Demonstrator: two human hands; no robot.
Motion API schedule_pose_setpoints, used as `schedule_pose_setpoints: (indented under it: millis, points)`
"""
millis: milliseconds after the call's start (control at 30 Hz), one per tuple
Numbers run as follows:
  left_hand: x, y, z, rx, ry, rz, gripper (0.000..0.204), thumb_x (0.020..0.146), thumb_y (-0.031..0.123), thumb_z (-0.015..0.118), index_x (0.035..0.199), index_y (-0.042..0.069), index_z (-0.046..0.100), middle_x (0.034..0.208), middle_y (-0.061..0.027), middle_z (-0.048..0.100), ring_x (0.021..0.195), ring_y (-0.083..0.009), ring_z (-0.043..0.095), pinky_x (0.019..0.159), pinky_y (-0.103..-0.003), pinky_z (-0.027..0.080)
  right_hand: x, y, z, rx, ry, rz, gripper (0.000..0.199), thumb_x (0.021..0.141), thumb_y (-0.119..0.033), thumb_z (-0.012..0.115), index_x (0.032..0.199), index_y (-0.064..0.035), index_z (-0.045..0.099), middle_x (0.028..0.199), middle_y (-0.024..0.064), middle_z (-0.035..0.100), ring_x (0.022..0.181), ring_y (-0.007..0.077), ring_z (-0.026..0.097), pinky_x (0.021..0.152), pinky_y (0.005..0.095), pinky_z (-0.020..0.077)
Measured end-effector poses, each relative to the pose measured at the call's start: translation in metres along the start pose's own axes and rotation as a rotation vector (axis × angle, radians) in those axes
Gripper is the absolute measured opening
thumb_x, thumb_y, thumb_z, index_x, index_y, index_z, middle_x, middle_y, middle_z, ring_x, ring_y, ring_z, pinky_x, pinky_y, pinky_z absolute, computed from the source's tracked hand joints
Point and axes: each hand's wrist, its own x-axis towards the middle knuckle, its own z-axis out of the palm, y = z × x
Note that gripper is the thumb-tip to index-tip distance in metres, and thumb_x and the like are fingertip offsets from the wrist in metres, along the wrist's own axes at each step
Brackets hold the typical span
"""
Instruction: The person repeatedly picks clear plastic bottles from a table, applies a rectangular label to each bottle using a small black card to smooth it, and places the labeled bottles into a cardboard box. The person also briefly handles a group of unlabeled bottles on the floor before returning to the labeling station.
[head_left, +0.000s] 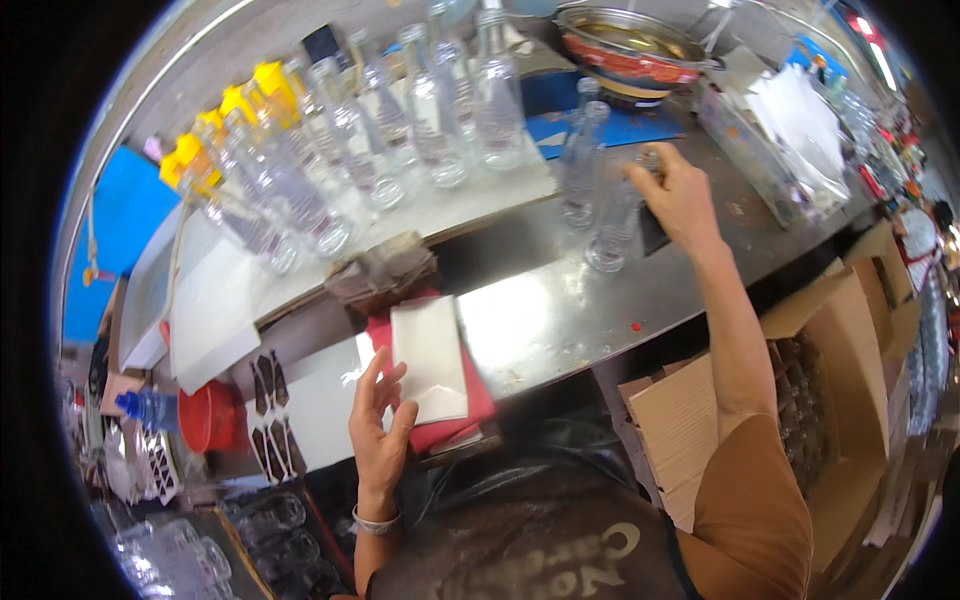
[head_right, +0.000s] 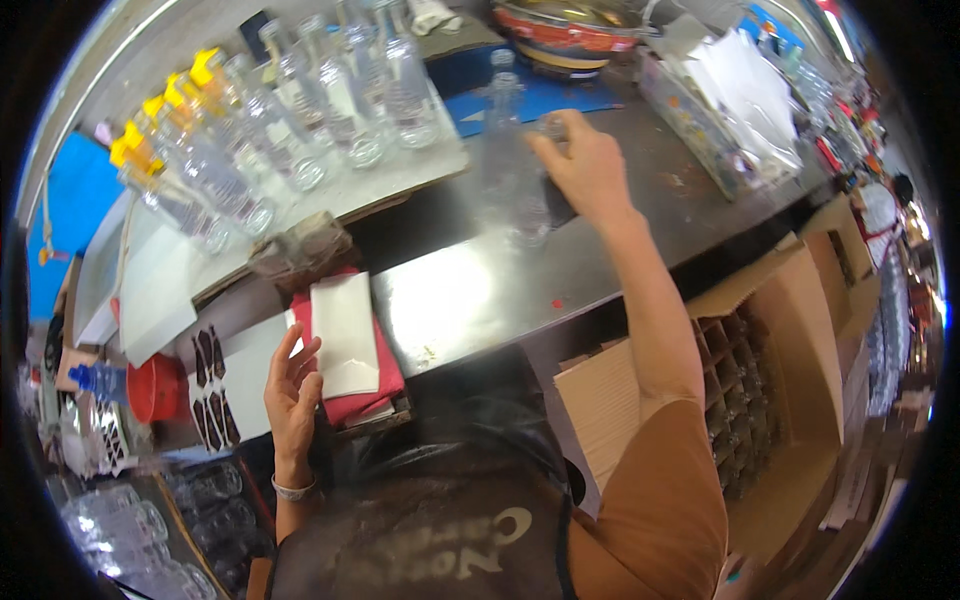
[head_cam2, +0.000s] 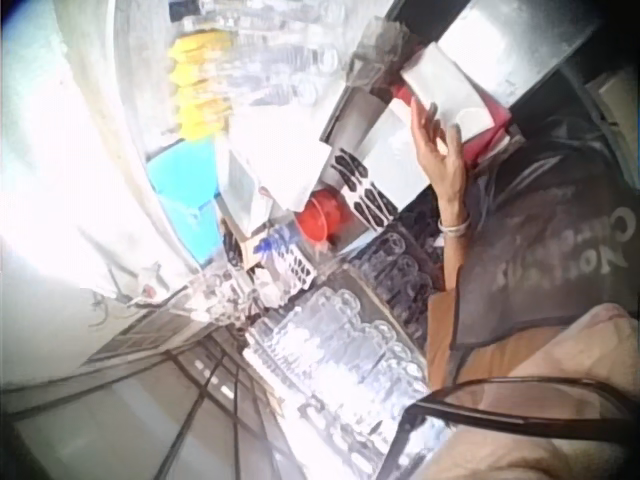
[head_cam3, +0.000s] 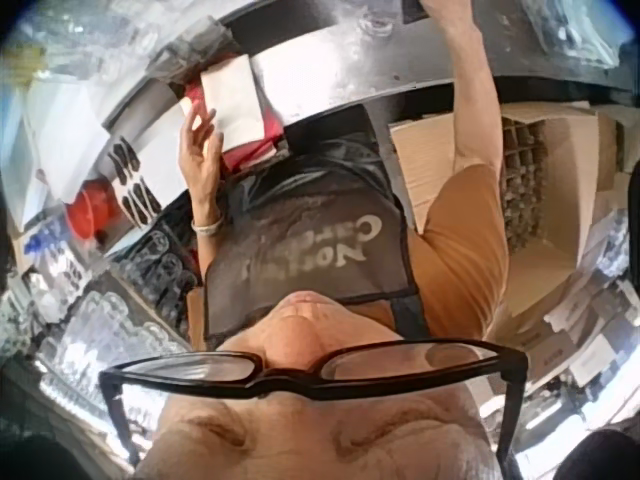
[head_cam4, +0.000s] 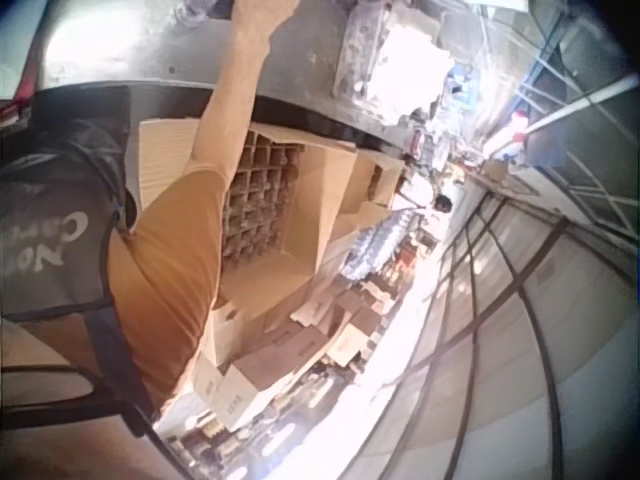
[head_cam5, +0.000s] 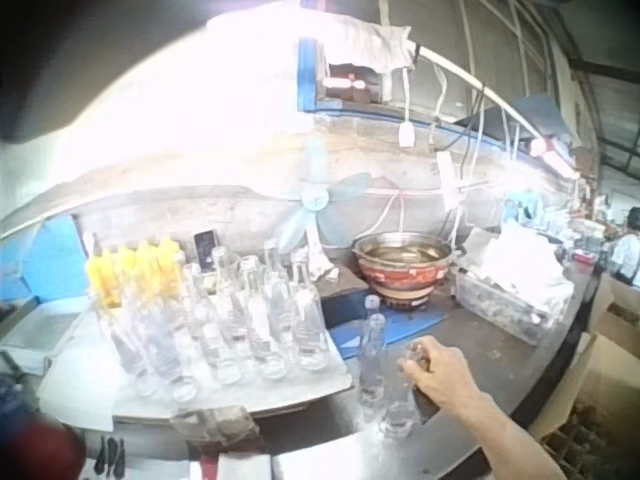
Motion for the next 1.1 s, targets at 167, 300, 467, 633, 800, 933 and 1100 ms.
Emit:
schedule_pose_setpoints:
  millis: [167, 300, 467, 633, 800, 933, 1100]
  points:
    - [-0.027, -0.002, -0.021, 0.129, 0.046, -0.044, 0.061, 0.090, 0.000, 0.062, 0.148, 0.003, 0.044, 0.144, -0.0139, 0.053, 0.124, -0.0237, 0.059, 0.105, -0.036, 0.046, -0.012, -0.011, -0.010, -0.078, -0.050, 0.033, 0.050, 0.091, -0.034, 0.073, 0.130, -0.0045, 0.062, 0.081, 0.0122, 0.068, 0.057, 0.0095, 0.041, 0.054, 0.0298, 0.0394]
    - [-0.046, -0.027, -0.049, 0.496, 0.244, 0.178, 0.061, 0.086, 0.008, 0.073, 0.142, 0.000, 0.050, 0.140, -0.0184, 0.056, 0.131, -0.0296, 0.055, 0.109, -0.039, 0.043, -0.051, -0.029, -0.016, 0.212, 0.273, -0.098, 0.042, 0.094, -0.011, 0.069, 0.133, -0.0032, 0.059, 0.117, 0.0046, 0.068, 0.060, 0.0033, 0.040, 0.056, 0.0214, 0.0379]
    - [-0.063, -0.059, -0.102, 0.797, 0.601, 0.105, 0.058, 0.089, 0.019, 0.073, 0.137, -0.006, 0.051, 0.144, -0.0264, 0.049, 0.134, -0.0403, 0.049, 0.111, -0.044, 0.039, -0.117, -0.051, 0.028, 0.271, -0.062, -0.174, 0.027, 0.092, -0.008, 0.068, 0.118, -0.0032, 0.067, 0.097, 0.0026, 0.070, 0.061, 0.0077, 0.046, 0.058, 0.0228, 0.0404]
    - [-0.049, -0.078, -0.142, 0.710, 0.724, 0.048, 0.064, 0.089, 0.021, 0.074, 0.140, -0.007, 0.047, 0.148, -0.0259, 0.045, 0.137, -0.0400, 0.044, 0.111, -0.044, 0.039, -0.136, -0.032, 0.112, 0.128, -0.300, -0.143, 0.023, 0.087, -0.016, 0.072, 0.105, -0.0029, 0.069, 0.089, 0.0139, 0.071, 0.063, 0.0264, 0.062, 0.061, 0.0379, 0.0491]
    - [0.026, -0.068, -0.166, 1.131, 0.717, 0.279, 0.083, 0.082, 0.015, 0.078, 0.152, 0.000, 0.035, 0.160, -0.0231, 0.029, 0.149, -0.0393, 0.026, 0.119, -0.052, 0.023, -0.132, -0.035, 0.132, -0.009, -0.266, -0.263, 0.028, 0.084, -0.017, 0.073, 0.106, -0.0021, 0.067, 0.098, 0.0151, 0.068, 0.091, 0.0335, 0.063, 0.082, 0.0412, 0.0492]
    - [0.089, -0.078, -0.209, 1.174, 0.630, 0.318, 0.047, 0.087, 0.015, 0.071, 0.131, 0.005, 0.057, 0.147, -0.0222, 0.049, 0.146, -0.0347, 0.035, 0.119, -0.057, 0.022, -0.132, -0.041, 0.120, 0.004, -0.214, -0.328, 0.032, 0.082, -0.015, 0.073, 0.110, -0.0017, 0.065, 0.110, 0.0149, 0.066, 0.106, 0.0350, 0.058, 0.096, 0.0454, 0.0414]
    - [0.121, -0.035, -0.261, 0.471, 0.921, 0.040, 0.020, 0.101, 0.015, 0.053, 0.097, 0.001, 0.067, 0.097, -0.0143, 0.070, 0.095, -0.0239, 0.067, 0.089, -0.036, 0.050, -0.142, -0.034, 0.110, 0.061, -0.234, -0.199, 0.028, 0.083, -0.012, 0.072, 0.108, -0.0005, 0.066, 0.107, 0.0158, 0.067, 0.103, 0.0349, 0.061, 0.094, 0.0428, 0.0440]
